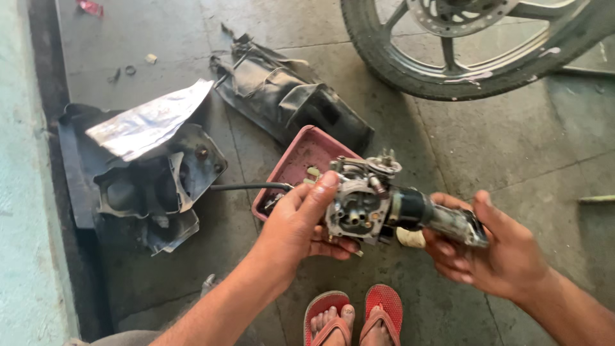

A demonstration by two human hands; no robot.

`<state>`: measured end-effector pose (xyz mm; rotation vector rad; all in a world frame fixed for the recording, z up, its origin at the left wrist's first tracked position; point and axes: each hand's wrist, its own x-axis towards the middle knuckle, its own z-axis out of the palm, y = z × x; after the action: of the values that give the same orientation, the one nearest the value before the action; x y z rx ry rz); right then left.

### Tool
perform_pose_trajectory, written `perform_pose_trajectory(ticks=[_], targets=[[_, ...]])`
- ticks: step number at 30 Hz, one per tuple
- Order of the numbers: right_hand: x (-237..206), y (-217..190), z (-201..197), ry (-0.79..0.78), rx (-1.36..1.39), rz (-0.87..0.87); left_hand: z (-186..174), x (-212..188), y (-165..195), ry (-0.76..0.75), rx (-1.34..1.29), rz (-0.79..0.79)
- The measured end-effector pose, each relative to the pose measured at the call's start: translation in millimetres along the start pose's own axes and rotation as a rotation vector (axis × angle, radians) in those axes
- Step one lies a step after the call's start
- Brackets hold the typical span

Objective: The person cleans a motorcycle carburetor by pouring liquid from a bottle into its openings and scrubbing internal parts with a small brush. The person repeatedly rotates and repositions the carburetor to access different areas while working over a pink tray.

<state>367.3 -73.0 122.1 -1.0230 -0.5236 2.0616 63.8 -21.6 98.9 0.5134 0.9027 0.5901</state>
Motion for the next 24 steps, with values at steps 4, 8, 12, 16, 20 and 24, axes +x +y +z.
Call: perform_pose_trajectory(ticks=[4, 8, 12, 16, 20, 24], targets=[[-10, 5, -6, -0.167, 0.002, 0.04, 5, -2, 0, 0.005, 0.008, -0.03], [-13, 12, -11, -0.088, 0.04, 0.066, 6, -8, -3, 0.02, 0.025, -0.06], [-15, 15, -14, -0.039, 0.052, 0.074, 7, -10, -7, 0.005, 0.012, -0.04], [-16, 16, -18, -0.013, 0.072, 0.041, 9, -10, -10, -0.015, -0.002, 0.017], [-16, 19, -22, -0.015, 0.032, -0.01, 9, -12, -13, -0.038, 0.053, 0.096], [-16, 22, -25, 0.058, -0.028, -0.048, 8, -12, -13, -0.049, 0.117, 0.139]])
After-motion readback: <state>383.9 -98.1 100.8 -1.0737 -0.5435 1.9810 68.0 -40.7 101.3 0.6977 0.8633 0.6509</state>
